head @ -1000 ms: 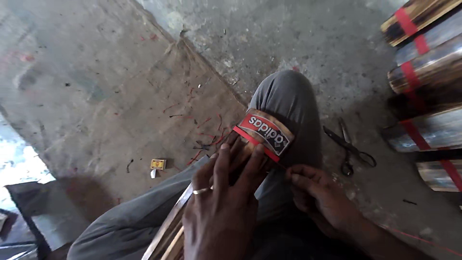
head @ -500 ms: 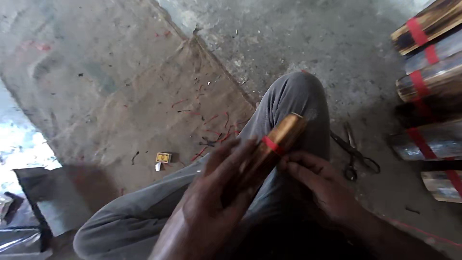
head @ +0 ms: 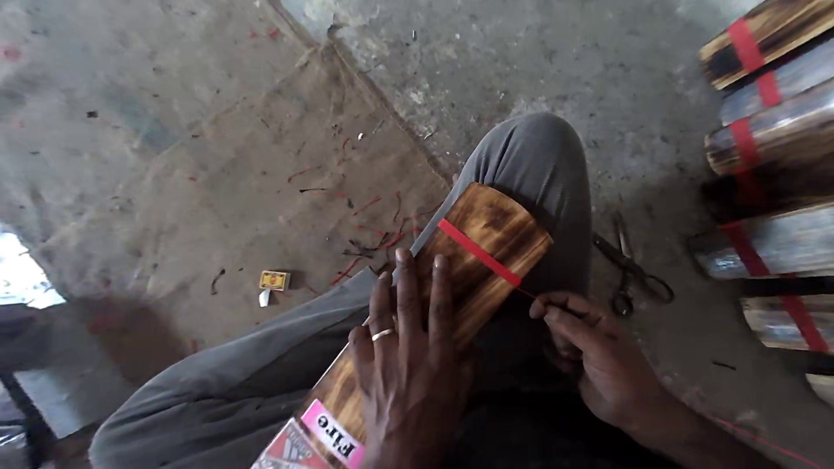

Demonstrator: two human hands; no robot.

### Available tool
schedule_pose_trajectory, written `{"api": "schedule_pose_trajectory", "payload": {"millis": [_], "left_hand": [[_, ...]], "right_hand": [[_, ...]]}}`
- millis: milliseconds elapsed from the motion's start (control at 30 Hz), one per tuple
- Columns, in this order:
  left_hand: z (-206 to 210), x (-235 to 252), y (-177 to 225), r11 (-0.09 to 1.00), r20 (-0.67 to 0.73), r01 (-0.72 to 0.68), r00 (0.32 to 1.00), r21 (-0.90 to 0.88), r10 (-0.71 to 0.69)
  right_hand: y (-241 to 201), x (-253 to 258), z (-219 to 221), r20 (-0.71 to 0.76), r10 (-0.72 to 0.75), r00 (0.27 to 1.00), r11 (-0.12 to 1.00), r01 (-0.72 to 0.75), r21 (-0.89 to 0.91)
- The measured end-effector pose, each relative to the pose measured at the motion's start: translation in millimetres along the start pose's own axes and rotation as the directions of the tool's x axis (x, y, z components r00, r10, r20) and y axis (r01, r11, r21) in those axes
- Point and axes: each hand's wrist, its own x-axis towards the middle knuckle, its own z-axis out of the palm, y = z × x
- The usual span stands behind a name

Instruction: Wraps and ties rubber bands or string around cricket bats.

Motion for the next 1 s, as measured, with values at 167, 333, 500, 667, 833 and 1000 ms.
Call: {"api": "schedule_pose_trajectory", "payload": {"millis": [167,333,500,667,833,1000], "left_hand": [[-16.8,6.1,-11.6,0.994,0.056,-0.029,0.998,-0.103,0.035],[-67.7,15.7,-32.9,0.876,0.458,0.119,0.880,-0.467,0.125],[-90.3,23.3,-49.5,0.540,0.642,0.403,0.664,-0.739,0.384],[-90.4,11.3,-51.3,0.772,0.387,0.148,0.912,-0.618,0.134],[-52.6,-11.0,8.1,0.994,-0.006,-0.085,0.996,0.075,0.086],[-17.6,-12.6,14.1,0.972,-0.057,-0.057,0.996,0.230,0.072]], "right_hand": [[-10.7,1.6,2.1,0.081,-0.035,0.996,0.999,0.036,-0.005],[-36.6,-0.2,15.5,0.249,-0.128,0.960,0.991,0.133,-0.003],[-55.1,-2.3,28.6,0.397,-0.226,0.889,0.974,0.195,0.118],[-51.8,14.3,35.5,0.268,-0.071,0.961,0.997,0.064,0.033],[-43.8,23.5,41.8,0.201,-0.012,0.980,1.000,0.008,0.022],[-23.1,10.1,19.4,0.089,0.053,0.995,0.992,-0.062,0.110]]}}
